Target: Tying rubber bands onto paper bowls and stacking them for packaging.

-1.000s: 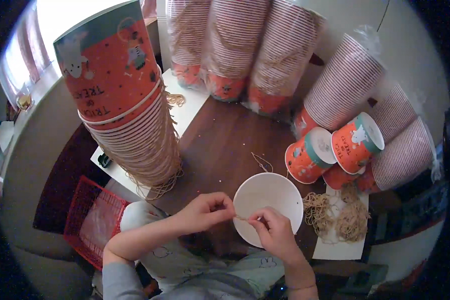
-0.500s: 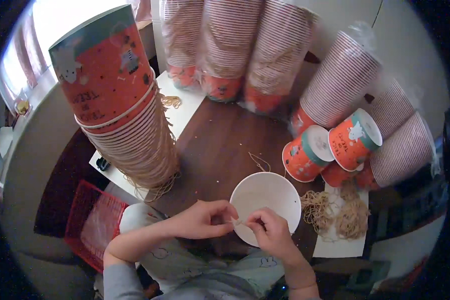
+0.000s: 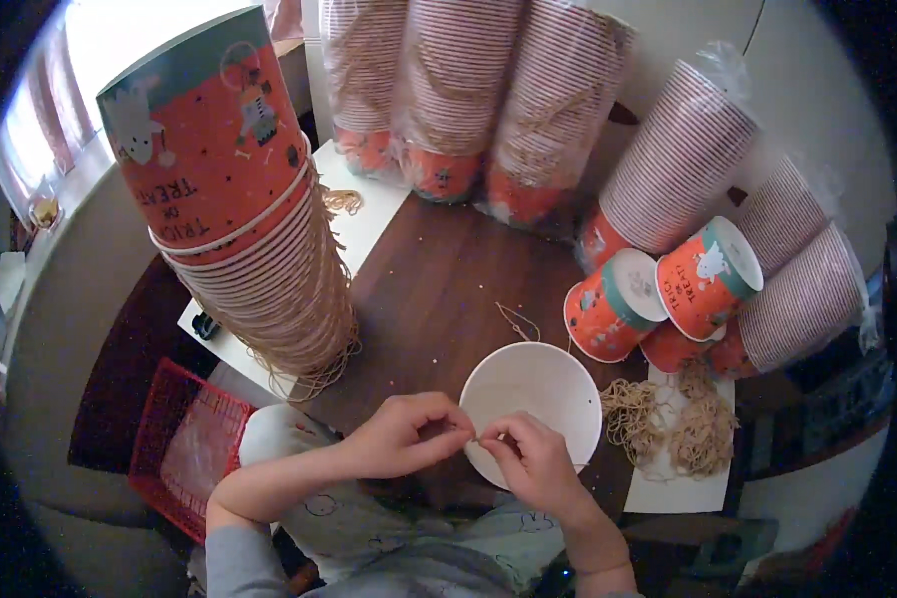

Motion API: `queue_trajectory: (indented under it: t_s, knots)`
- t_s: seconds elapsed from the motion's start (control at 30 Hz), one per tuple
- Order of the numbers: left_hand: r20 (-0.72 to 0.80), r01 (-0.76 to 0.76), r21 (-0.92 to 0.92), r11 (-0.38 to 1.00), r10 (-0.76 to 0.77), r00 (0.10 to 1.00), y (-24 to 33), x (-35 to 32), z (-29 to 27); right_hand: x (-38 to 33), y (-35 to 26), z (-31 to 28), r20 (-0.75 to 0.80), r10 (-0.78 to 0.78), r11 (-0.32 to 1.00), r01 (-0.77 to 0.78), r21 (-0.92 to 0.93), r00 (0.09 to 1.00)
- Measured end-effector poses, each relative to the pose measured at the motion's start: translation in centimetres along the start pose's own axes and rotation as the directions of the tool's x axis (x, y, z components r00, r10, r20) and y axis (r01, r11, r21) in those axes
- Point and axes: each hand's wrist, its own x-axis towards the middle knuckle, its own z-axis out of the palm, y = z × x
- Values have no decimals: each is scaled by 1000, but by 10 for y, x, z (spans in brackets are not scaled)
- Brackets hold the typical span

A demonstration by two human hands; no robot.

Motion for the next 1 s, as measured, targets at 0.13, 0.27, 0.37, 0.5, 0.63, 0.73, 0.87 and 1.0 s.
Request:
queue_trajectory:
  t_s: [0.13, 0.27, 0.37, 0.5, 0.63, 0.73, 0.87, 1.0]
  knots:
    - [-40, 58, -29, 998, -59, 997, -3, -2, 2, 1, 2, 2, 13, 33, 999, -34, 18, 999]
    - [-124, 52, -90, 995, -63, 990, -3, -2, 2, 2, 1, 1, 35, 34, 999, -34, 21, 999]
    - [-134, 63, -81, 995, -74, 988, -3, -2, 2, 1, 1, 0, 39, 34, 999, -35, 10, 999]
    - [-148, 113, -177, 978, -140, 979, -4, -2, 0, 1, 2, 0, 12, 17, 1000, -18, 10, 1000]
    - [-180, 59, -187, 981, -93, 979, -13, 0, 0, 0, 3, -1, -4, -1, 1000, 1, 3, 1000]
    - [-158, 114, -216, 970, -150, 976, -15, 1, -1, 0, 4, -2, 13, -2, 1000, 2, -20, 1000]
    - [-148, 169, -181, 969, -197, 969, -14, 2, -3, -2, 3, -4, 36, -34, 999, 34, -20, 999]
    - [-191, 113, -2, 994, -112, 975, -14, 3, -2, -1, 4, -3, 49, -20, 1000, 19, 8, 999]
